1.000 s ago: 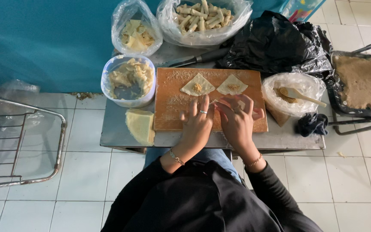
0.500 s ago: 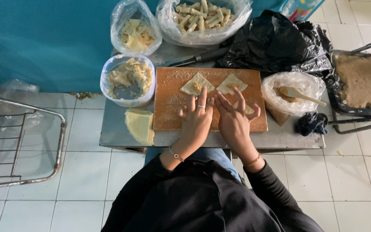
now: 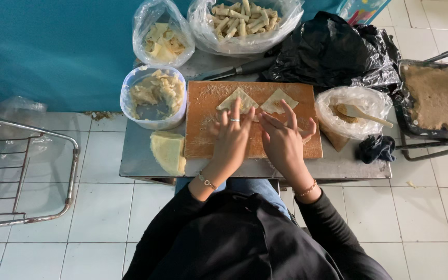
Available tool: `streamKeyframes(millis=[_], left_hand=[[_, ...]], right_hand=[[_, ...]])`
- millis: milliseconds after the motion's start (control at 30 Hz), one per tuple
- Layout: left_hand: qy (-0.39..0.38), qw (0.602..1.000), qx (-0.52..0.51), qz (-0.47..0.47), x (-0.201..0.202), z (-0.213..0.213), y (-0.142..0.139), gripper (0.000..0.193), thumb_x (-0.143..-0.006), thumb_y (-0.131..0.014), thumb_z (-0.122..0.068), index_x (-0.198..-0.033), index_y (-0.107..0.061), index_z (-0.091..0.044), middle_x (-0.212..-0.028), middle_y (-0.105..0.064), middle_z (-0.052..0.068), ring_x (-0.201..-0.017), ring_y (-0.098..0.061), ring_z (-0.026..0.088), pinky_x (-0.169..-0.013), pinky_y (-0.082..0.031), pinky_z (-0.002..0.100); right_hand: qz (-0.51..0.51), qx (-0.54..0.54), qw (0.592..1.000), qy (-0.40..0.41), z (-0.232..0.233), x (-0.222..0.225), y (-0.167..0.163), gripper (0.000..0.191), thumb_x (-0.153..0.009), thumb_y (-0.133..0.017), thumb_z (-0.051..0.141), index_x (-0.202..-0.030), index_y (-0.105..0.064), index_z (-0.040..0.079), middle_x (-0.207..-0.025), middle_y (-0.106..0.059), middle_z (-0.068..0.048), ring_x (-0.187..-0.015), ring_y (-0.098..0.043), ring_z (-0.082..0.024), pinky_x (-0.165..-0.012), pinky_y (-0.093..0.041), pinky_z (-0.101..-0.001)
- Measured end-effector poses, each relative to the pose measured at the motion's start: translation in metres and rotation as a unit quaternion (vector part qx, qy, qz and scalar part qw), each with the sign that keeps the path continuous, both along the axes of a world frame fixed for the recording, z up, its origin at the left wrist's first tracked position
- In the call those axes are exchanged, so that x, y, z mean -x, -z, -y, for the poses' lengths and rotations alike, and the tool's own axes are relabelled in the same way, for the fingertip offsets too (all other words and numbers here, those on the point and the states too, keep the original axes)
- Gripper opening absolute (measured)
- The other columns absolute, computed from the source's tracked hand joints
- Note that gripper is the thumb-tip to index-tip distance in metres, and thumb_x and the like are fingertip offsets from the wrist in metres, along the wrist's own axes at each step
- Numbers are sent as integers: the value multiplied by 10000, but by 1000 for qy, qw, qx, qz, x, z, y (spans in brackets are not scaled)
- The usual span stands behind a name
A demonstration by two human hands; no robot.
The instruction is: The person tears pieces from a sheet of dough and shapes them into triangles on a wooden board, then spoons filling from a plastic container onto each triangle and folds the dough over the filling by hand. Finished folded pastries are set aside and the person reaches for more dough to continue.
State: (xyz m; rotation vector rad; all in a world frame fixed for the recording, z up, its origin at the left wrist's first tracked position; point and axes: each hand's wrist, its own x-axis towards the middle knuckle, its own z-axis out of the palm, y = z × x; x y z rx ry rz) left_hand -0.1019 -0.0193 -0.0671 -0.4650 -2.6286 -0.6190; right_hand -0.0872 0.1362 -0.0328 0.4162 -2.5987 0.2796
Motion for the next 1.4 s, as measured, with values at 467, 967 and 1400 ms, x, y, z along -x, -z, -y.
streamKeyframes(millis=[467, 967, 1400], left_hand=[[3, 969, -238, -70, -40, 35, -33, 471, -921, -766, -136, -1375, -672, -221, -1227, -585, 41, -1144, -531, 230, -1012, -402, 413], [125, 806, -558, 152, -30, 37, -11, 238, -883, -802, -139, -1104, -719, -112, -956, -647, -43, -855, -553, 78, -763, -490, 244], [-23, 916, -400, 2, -40, 44, -18, 370, -990, -708, -318, -1287, -612, -118, -1148, -451, 55, -1014, -424, 161, -871, -400, 309]], right_hand=[[100, 155, 977, -102, -9, 22, -22, 225, -923, -749, 166, -1128, -783, 77, -887, -786, -53, -1177, -642, -263, -941, -368, -441], [261, 345, 871, -234, 0, -1, -47, 321, -902, -727, 167, -1195, -716, 36, -1138, -752, -75, -1038, -702, -175, -915, -536, -318], [161, 196, 946, -204, -5, 105, -72, 215, -883, -744, 208, -1064, -769, 93, -976, -780, -53, -877, -766, -190, -823, -621, -387]])
